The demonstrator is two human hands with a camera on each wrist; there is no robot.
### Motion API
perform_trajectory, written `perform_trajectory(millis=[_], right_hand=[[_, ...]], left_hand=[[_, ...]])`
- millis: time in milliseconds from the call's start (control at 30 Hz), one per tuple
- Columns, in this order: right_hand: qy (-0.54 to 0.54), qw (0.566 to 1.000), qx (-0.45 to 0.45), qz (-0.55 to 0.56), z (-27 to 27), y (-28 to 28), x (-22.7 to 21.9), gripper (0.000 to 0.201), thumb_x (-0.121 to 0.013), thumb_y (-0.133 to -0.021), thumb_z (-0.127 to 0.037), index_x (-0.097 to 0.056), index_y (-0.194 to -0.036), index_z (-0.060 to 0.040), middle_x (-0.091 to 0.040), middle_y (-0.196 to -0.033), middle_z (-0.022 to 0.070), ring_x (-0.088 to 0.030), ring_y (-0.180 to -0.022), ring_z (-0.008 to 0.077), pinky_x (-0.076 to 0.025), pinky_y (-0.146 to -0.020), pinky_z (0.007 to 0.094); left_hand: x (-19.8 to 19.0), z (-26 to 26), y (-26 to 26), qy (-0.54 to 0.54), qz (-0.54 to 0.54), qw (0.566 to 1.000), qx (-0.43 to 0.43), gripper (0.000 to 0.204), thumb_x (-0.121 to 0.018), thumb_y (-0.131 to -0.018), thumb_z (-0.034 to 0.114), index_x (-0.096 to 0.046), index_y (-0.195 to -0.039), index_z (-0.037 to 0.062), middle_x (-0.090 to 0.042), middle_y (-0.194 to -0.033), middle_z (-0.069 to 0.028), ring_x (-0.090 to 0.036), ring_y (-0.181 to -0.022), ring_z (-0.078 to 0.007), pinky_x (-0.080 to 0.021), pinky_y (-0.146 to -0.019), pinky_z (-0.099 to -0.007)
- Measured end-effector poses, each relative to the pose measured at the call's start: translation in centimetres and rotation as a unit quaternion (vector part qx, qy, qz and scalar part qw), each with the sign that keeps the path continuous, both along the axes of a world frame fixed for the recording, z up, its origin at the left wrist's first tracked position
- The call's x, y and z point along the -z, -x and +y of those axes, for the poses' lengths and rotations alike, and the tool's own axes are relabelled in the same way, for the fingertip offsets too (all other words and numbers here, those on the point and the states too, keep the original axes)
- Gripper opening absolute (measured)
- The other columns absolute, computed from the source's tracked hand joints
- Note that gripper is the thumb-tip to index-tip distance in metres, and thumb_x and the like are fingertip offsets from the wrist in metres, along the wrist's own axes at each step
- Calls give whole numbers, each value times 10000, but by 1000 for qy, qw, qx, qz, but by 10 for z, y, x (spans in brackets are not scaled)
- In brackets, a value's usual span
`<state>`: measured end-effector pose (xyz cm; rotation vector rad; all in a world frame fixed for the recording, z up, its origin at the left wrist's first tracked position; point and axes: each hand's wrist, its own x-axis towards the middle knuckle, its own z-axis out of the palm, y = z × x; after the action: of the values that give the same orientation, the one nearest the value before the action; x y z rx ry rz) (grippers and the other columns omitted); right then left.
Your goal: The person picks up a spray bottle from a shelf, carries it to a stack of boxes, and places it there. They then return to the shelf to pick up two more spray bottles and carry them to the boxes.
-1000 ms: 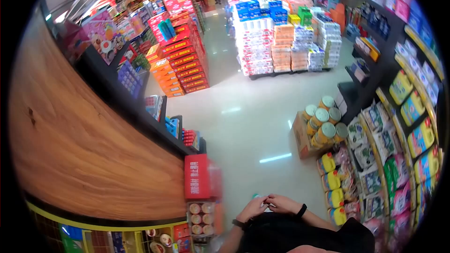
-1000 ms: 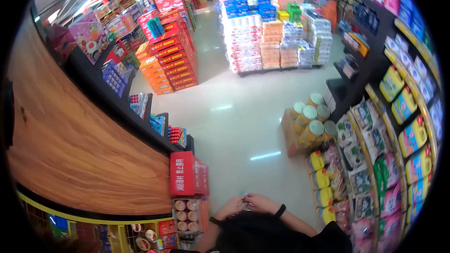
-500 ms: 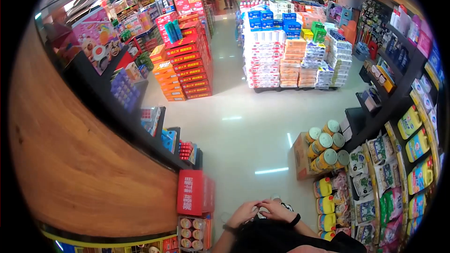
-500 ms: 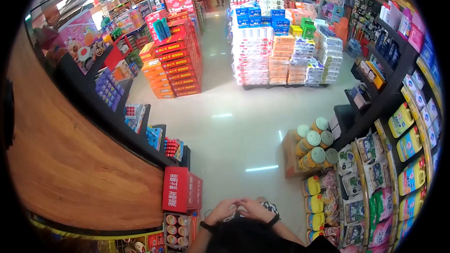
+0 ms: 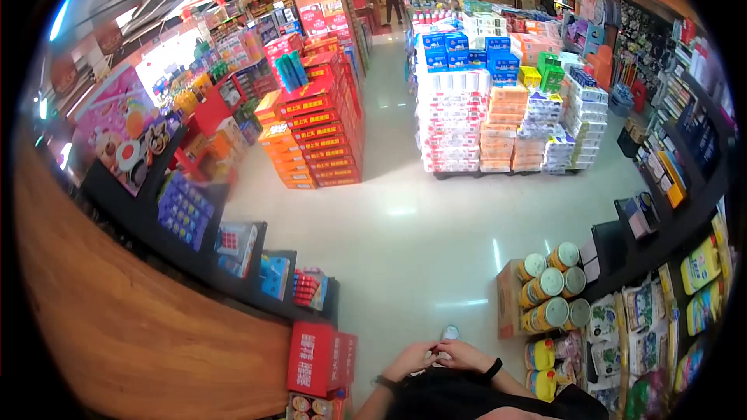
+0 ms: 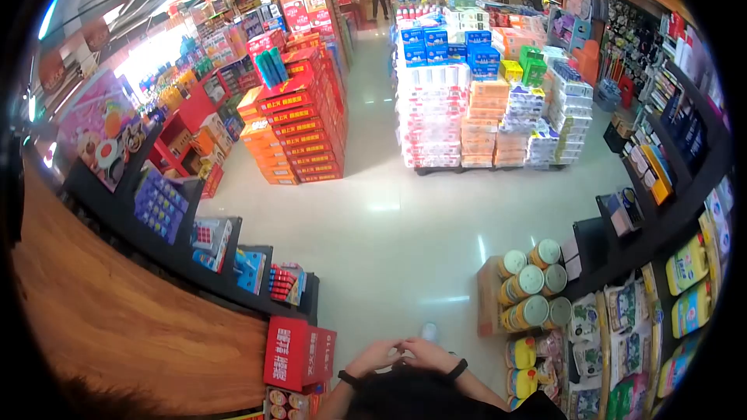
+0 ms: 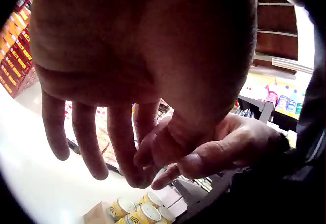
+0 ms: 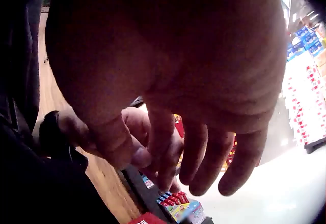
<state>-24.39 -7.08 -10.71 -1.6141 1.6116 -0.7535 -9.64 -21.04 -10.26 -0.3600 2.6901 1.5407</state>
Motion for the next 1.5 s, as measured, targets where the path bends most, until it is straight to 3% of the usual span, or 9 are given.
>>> perform_trajectory(millis=[133, 300, 433, 600, 700, 800, 1067, 1433, 1500], right_hand=[[-24, 1000, 6, -15, -20, 50, -10, 263, -637, -846, -205, -610, -1057, -51, -597, -1067, 160, -575, -1017, 344, -471, -900, 408], [18, 999, 23, -26, -28, 101, 2, 259, -663, -810, -184, -630, -1032, -54, -605, -1074, 153, -570, -1034, 333, -466, -913, 397], [13, 998, -17, -51, -36, 125, 13, 274, -680, -787, -176, -634, -1030, -57, -604, -1071, 151, -574, -1020, 335, -469, -904, 394], [-34, 998, -47, -40, -57, 142, 17, 360, -680, -790, -207, -602, -1093, -28, -594, -1078, 181, -568, -1010, 352, -470, -881, 407], [-48, 996, -14, -74, -75, 148, 15, 363, -678, -789, -204, -598, -1093, -23, -597, -1042, 180, -564, -1011, 353, -463, -879, 415], [-38, 997, 12, -70, -97, 158, 28, 351, -672, -797, -209, -607, -1089, -26, -604, -1036, 173, -571, -998, 350, -462, -882, 411], [-15, 999, 4, -34, -215, 183, -16, 304, -688, -779, -185, -617, -1036, -39, -617, -1005, 154, -588, -955, 342, -478, -844, 395], [-3, 1000, -28, 7, -343, 171, -12, 248, -658, -773, -150, -612, -990, -39, -626, -985, 167, -600, -921, 335, -486, -798, 407], [3, 999, -21, 44, -358, 168, -21, 230, -646, -769, -136, -610, -974, -39, -634, -947, 161, -606, -884, 335, -487, -767, 414]], left_hand=[[8, -16, 50, -29, 32, 999, -9, 283, -615, -835, 206, -596, -1069, 47, -654, -888, -174, -628, -791, -348, -502, -729, -395], [-28, -33, 104, -68, -103, 992, 40, 355, -585, -865, 181, -549, -1194, 54, -665, -891, -142, -640, -795, -252, -502, -721, -346], [-13, -32, 115, -67, -121, 990, 37, 370, -563, -889, 189, -497, -1225, 47, -644, -822, -132, -615, -730, -245, -493, -691, -354], [23, -47, 126, -96, -7, 995, 41, 301, -498, -939, 255, -500, -1143, 33, -598, -718, -159, -589, -652, -315, -477, -655, -397], [-26, -77, 151, 18, -117, 987, 105, 340, -471, -946, 262, -490, -1142, -16, -636, -877, -260, -599, -796, -454, -482, -714, -470], [-9, -103, 164, -43, -89, 990, 102, 368, -427, -959, 296, -493, -1141, -17, -637, -902, -270, -600, -834, -456, -473, -750, -493], [50, -204, 185, -67, -65, 991, 91, 419, -409, -950, 330, -486, -1153, -28, -637, -916, -278, -601, -852, -450, -471, -764, -489], [3, -320, 170, -125, -124, 984, 22, 356, -402, -886, 191, -512, -1162, -7, -634, -924, -239, -617, -846, -377, -477, -772, -444], [10, -333, 166, -89, -20, 996, 2, 361, -403, -872, 186, -524, -1153, -5, -626, -859, -198, -606, -761, -315, -481, -718, -406]])
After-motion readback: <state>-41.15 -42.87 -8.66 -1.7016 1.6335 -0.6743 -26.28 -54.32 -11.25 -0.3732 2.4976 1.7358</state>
